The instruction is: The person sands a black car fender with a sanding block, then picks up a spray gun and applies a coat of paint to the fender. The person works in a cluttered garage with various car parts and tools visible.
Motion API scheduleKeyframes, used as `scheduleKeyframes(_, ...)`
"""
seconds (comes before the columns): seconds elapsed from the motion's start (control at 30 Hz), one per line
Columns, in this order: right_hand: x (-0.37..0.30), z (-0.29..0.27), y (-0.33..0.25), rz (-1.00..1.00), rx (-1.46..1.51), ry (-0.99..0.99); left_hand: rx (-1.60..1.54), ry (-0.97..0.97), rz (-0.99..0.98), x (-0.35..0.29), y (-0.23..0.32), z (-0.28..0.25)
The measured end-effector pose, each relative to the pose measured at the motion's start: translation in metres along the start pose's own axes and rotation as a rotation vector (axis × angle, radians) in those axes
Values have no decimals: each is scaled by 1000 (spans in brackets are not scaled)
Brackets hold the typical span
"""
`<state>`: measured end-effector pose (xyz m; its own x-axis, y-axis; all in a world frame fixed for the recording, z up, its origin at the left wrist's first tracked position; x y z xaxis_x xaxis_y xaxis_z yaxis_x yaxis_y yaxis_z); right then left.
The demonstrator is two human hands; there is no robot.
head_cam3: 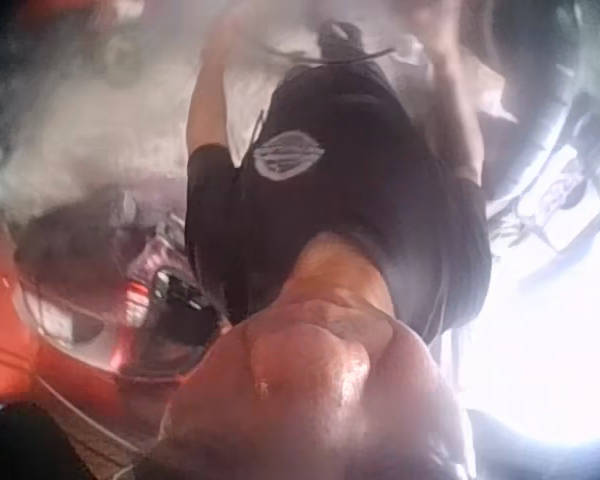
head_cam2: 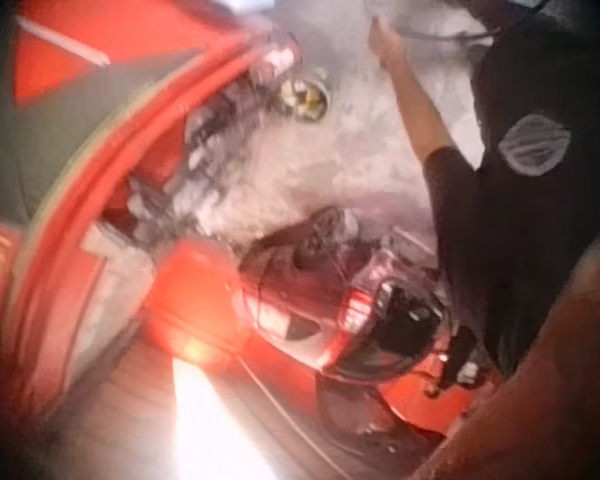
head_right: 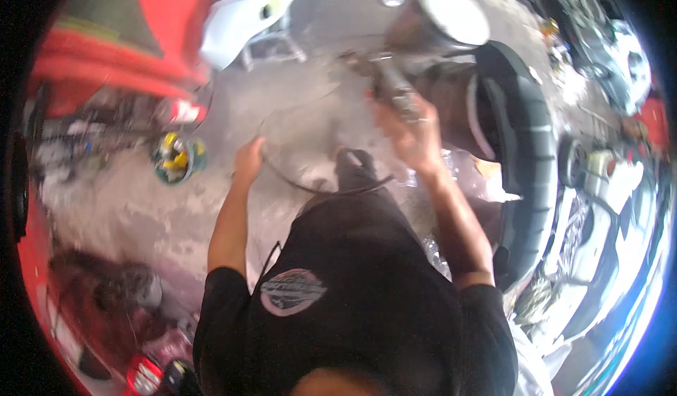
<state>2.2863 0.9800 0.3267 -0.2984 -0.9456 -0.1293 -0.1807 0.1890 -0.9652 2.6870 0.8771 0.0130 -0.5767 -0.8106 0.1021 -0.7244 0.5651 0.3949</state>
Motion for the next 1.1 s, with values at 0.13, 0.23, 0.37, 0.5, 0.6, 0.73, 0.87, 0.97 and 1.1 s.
scheduleKeyframes(0.13,69,-3,37,56,16,-80,16,-292,-190,25,2,-3)
scheduleKeyframes(0.23,120,9,38,164,0,-246,65,-271,-239,43,-31,-26)
scheduleKeyframes(0.37,179,46,63,-3,-10,-269,-16,-297,-365,55,-65,-49)
scheduleKeyframes(0.5,223,96,100,25,75,-348,49,-513,-271,94,-78,-58)
scheduleKeyframes(0.6,248,143,148,22,-14,-421,-39,-496,-277,87,-107,-18)
scheduleKeyframes(0.73,277,219,231,115,-89,-486,-113,-696,-403,66,-153,63)
scheduleKeyframes(0.87,320,304,368,87,-187,-501,-89,-766,-452,64,-223,156)
scheduleKeyframes(0.97,343,382,474,189,-214,-510,-109,-725,-536,40,-265,218)
scheduleKeyframes(1.1,385,479,594,297,-282,-579,-295,-585,-730,23,-251,250)
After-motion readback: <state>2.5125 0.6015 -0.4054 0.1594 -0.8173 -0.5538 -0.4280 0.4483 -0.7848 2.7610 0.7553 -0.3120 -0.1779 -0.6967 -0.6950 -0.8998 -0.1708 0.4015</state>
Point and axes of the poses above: each hand's wrist, its own x-axis towards the middle knuckle, its own z-axis out of the palm, y = z × x, the point moved 1 cm from there along x, towards the middle knuckle, and after that the axes turned 8 degrees about z, right-handed, at the moved point
